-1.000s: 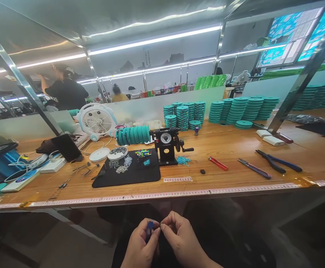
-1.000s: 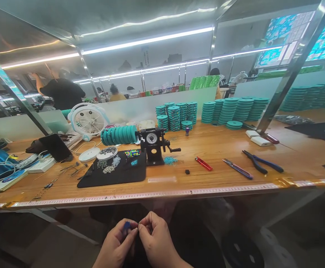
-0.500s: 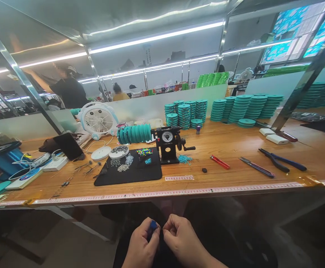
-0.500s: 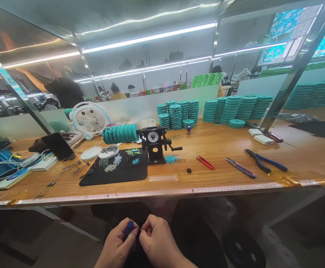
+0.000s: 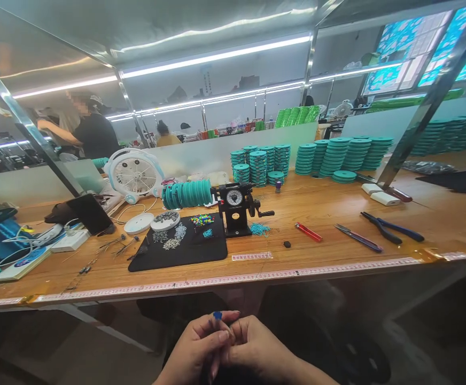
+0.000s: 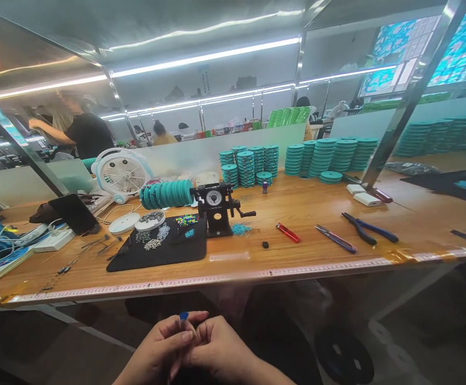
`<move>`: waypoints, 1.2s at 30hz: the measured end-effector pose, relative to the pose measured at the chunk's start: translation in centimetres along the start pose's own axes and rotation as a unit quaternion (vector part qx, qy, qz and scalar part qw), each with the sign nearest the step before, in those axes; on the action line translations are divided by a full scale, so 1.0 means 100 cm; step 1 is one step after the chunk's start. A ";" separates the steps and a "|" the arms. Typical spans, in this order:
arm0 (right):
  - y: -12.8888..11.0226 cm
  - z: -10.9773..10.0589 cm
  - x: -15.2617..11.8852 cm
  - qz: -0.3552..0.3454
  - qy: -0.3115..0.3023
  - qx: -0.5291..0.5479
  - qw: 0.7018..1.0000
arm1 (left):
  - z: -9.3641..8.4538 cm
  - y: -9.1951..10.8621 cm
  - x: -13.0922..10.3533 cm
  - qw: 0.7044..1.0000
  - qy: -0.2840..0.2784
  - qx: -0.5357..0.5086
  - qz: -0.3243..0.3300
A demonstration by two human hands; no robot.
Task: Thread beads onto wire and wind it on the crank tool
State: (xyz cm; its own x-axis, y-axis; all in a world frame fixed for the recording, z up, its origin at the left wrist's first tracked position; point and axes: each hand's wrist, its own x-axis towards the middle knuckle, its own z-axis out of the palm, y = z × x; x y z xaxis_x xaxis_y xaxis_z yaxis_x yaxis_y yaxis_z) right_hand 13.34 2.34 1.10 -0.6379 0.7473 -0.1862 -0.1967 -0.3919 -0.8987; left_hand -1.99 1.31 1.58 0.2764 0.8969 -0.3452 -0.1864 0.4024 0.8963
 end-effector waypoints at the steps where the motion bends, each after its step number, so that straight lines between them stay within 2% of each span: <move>1: -0.001 0.001 -0.001 0.008 -0.029 0.016 0.999 | 0.002 0.000 0.000 1.000 -0.006 -0.016 -0.003; 3: -0.002 0.002 -0.003 0.019 -0.064 0.021 0.998 | 0.004 0.001 0.000 0.998 -0.028 -0.052 -0.008; 7: -0.004 -0.001 -0.005 0.006 -0.073 0.035 0.997 | 0.004 0.000 0.001 0.995 -0.080 -0.064 -0.001; 10: -0.003 -0.004 -0.003 -0.001 -0.085 0.118 0.989 | 0.001 0.001 0.002 0.994 -0.045 -0.094 0.017; 15: 0.005 -0.007 0.003 0.007 -0.042 0.239 0.970 | 0.002 0.005 0.000 0.994 0.012 -0.107 0.015; 18: 0.012 -0.009 0.005 -0.004 -0.018 0.235 0.972 | 0.005 0.004 0.001 0.994 0.055 -0.097 0.017; 23: 0.015 -0.010 0.007 -0.043 0.077 0.183 0.979 | 0.006 -0.004 0.003 0.988 0.143 0.000 0.062; 27: 0.012 -0.005 0.007 -0.062 0.106 0.160 0.979 | 0.008 -0.006 0.002 0.984 0.150 0.031 0.091; 36: 0.010 -0.002 0.007 -0.034 0.082 0.246 0.965 | 0.013 -0.005 -0.001 0.985 0.141 0.040 0.093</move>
State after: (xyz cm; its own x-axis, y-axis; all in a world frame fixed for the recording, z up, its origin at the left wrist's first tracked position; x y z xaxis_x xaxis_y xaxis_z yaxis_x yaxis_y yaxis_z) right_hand 12.84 2.58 -0.04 -0.4928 0.8392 -0.2299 -0.5897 -0.5164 -0.6210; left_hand -0.67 0.72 1.54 -0.0311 0.9734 -0.2269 -0.1301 0.2211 0.9665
